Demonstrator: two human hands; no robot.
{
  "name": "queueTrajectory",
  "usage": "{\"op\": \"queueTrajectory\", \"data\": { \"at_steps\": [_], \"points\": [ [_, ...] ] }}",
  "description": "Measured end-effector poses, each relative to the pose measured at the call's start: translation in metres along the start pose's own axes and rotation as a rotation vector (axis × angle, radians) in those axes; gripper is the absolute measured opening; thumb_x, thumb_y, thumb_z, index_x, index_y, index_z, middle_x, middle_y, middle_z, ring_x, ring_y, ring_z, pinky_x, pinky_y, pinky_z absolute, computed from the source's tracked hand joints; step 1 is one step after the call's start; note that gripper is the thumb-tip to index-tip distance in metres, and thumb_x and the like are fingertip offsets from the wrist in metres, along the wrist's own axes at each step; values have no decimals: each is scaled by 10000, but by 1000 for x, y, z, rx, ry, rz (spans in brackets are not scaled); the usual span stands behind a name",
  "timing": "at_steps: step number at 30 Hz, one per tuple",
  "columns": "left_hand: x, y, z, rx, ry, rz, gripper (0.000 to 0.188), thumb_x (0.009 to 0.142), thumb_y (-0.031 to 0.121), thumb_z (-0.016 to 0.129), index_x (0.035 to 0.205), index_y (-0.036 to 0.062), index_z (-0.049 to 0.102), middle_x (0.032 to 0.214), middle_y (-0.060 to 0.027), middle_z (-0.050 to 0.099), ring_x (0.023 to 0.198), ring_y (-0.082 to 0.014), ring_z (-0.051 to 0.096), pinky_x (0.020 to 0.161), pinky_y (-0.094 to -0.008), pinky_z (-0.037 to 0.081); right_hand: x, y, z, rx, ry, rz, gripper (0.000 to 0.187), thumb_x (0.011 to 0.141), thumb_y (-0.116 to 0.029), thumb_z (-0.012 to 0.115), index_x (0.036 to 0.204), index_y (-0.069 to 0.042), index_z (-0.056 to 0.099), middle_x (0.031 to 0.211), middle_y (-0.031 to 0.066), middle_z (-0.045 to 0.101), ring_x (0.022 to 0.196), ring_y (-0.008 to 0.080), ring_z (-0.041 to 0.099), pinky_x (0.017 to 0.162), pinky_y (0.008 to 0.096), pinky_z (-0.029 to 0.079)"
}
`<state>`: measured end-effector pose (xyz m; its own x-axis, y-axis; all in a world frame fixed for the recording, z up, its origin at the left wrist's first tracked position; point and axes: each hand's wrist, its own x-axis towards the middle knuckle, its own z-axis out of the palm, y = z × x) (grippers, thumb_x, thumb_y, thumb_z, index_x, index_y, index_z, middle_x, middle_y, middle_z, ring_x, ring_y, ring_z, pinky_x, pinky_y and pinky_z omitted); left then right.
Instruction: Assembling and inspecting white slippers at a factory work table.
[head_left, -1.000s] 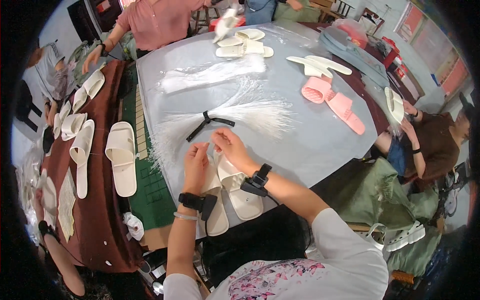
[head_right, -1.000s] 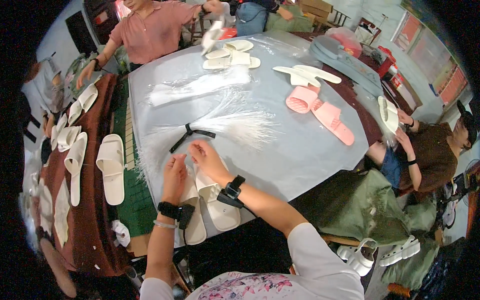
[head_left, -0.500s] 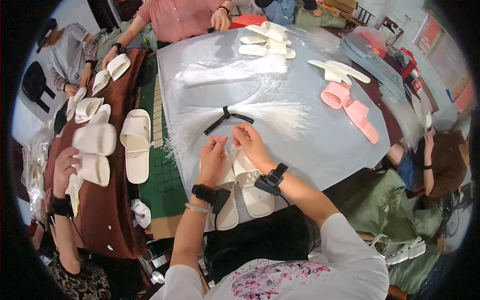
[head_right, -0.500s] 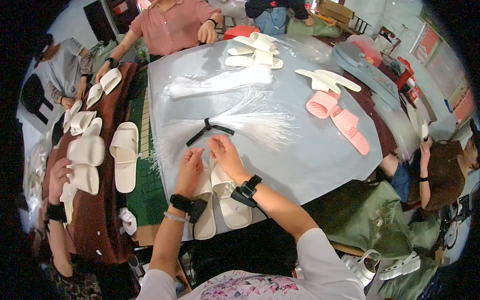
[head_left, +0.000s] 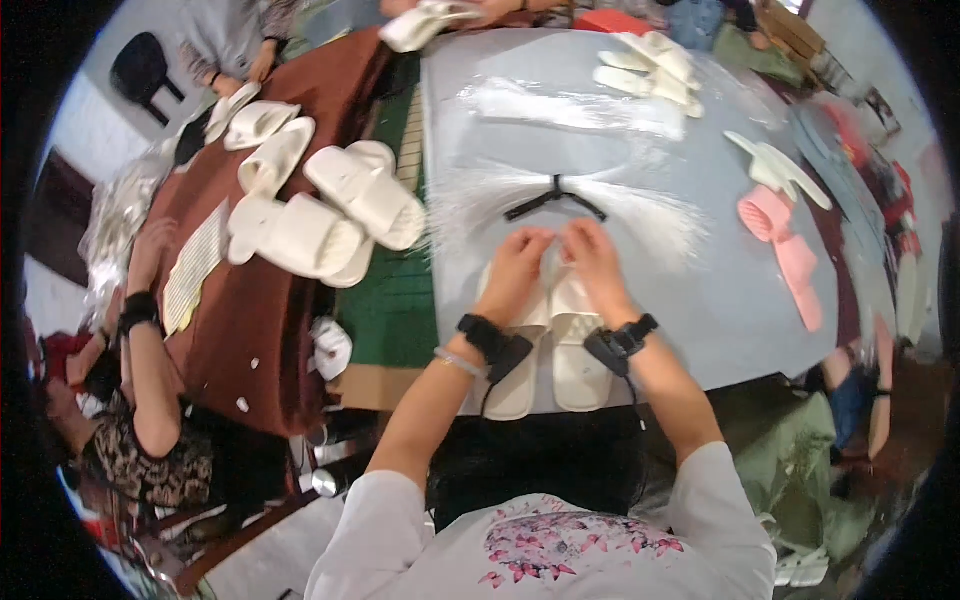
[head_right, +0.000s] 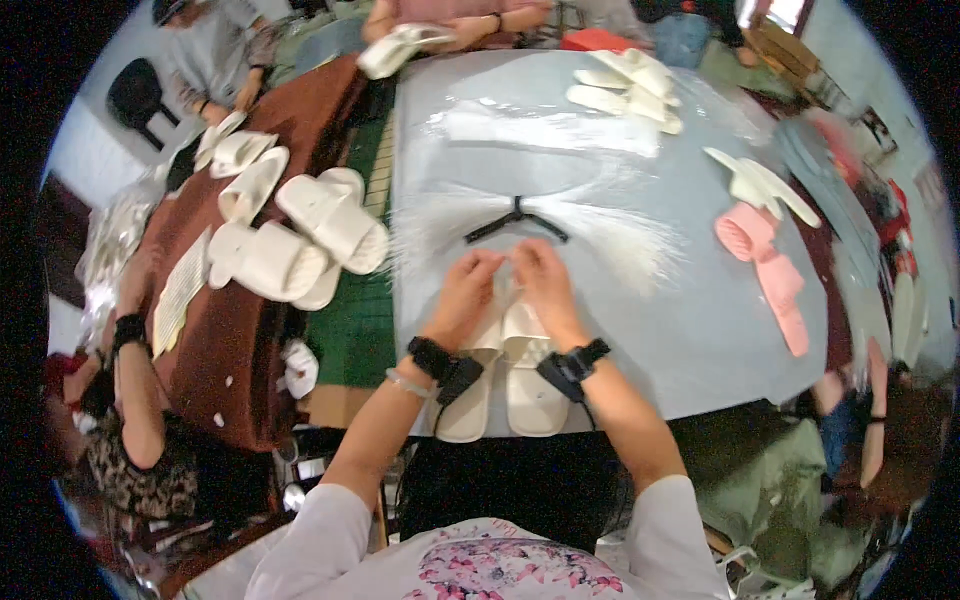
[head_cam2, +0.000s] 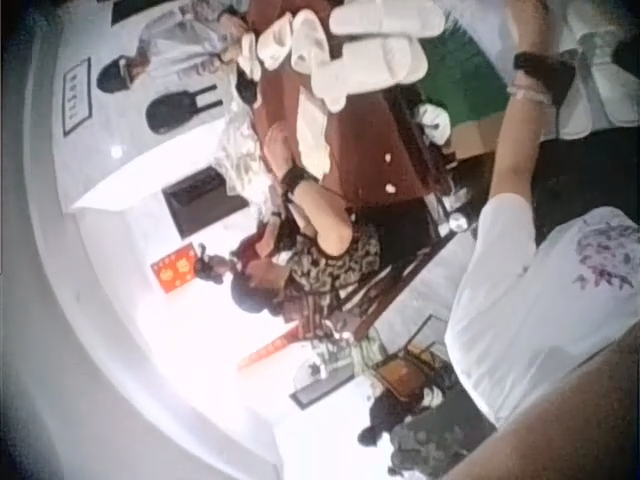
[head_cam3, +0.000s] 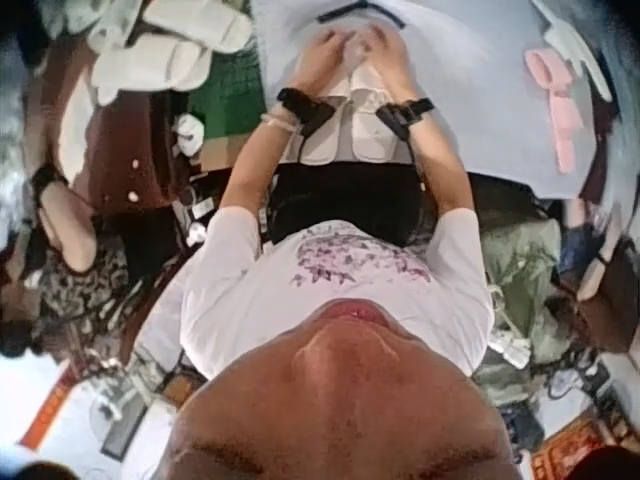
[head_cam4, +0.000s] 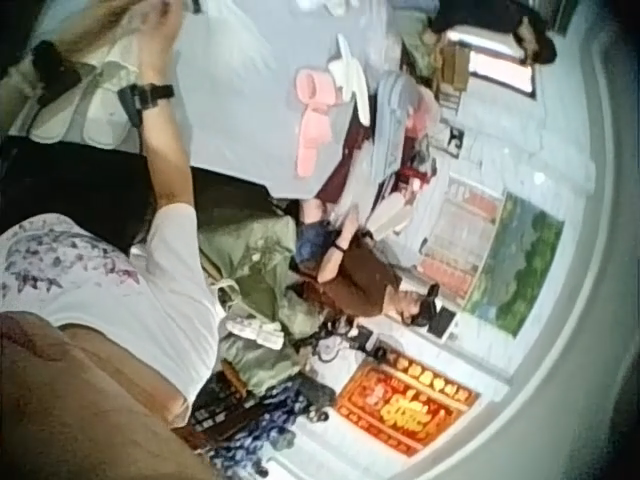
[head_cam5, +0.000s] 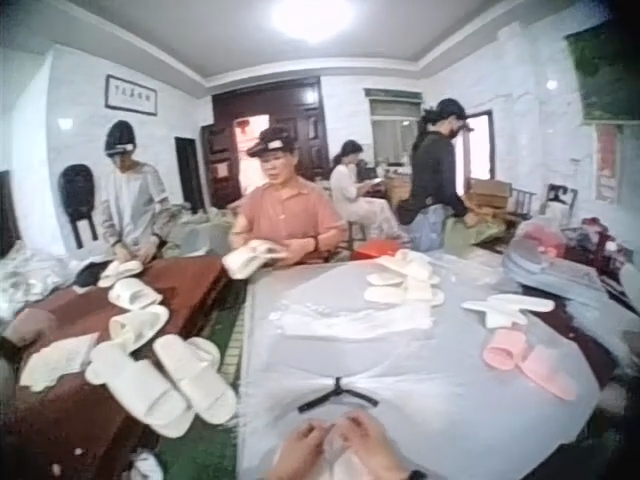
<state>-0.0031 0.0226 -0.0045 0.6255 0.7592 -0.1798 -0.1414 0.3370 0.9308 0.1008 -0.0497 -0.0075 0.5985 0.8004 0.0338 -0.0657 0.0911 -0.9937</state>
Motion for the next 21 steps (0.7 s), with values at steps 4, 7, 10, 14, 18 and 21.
{"op": "queueTrajectory", "data": {
  "at_steps": [4,7,10,14,18,21],
  "points": [
    [-1,1,3,28,-19,39,125,838,218,566,837,95,547,575,80,412,464,-11,321,425,-174,238,0,-2,-6,55,-46,-43,186,865,-196,529,936,-24,530,757,2,526,651,67,479,600,208,403],
    [-5,5,4,-66,-65,56,123,835,212,570,833,92,546,575,83,411,467,-5,317,424,-172,228,0,-3,-1,32,-69,-2,165,865,-182,524,928,-30,532,758,-1,522,649,67,477,603,205,401],
    [-1,3,-2,-29,-96,44,119,832,203,575,831,89,542,574,86,408,463,-4,311,421,-171,219,1,-1,-2,77,-52,-25,151,862,-167,522,930,-33,530,773,1,524,652,68,475,610,201,402],
    [1,-2,-3,-112,-117,59,111,835,194,575,825,89,540,603,83,423,474,-1,312,422,-171,216,2,1,-2,82,-46,-9,168,866,-177,522,949,-31,520,782,-1,520,657,66,468,612,202,402],
    [4,-4,-3,-57,-103,71,112,837,197,575,828,90,541,613,81,423,479,0,311,424,-172,219,2,-1,-3,133,-12,-12,172,871,-182,519,956,-33,516,789,-2,518,662,66,468,616,206,404],
    [4,-4,-2,-46,-85,54,117,837,198,576,833,86,540,605,81,415,476,-4,310,423,-177,226,1,-1,-3,86,-77,-9,170,875,-182,512,957,-33,515,791,2,521,665,68,468,616,210,405]
  ]
}}
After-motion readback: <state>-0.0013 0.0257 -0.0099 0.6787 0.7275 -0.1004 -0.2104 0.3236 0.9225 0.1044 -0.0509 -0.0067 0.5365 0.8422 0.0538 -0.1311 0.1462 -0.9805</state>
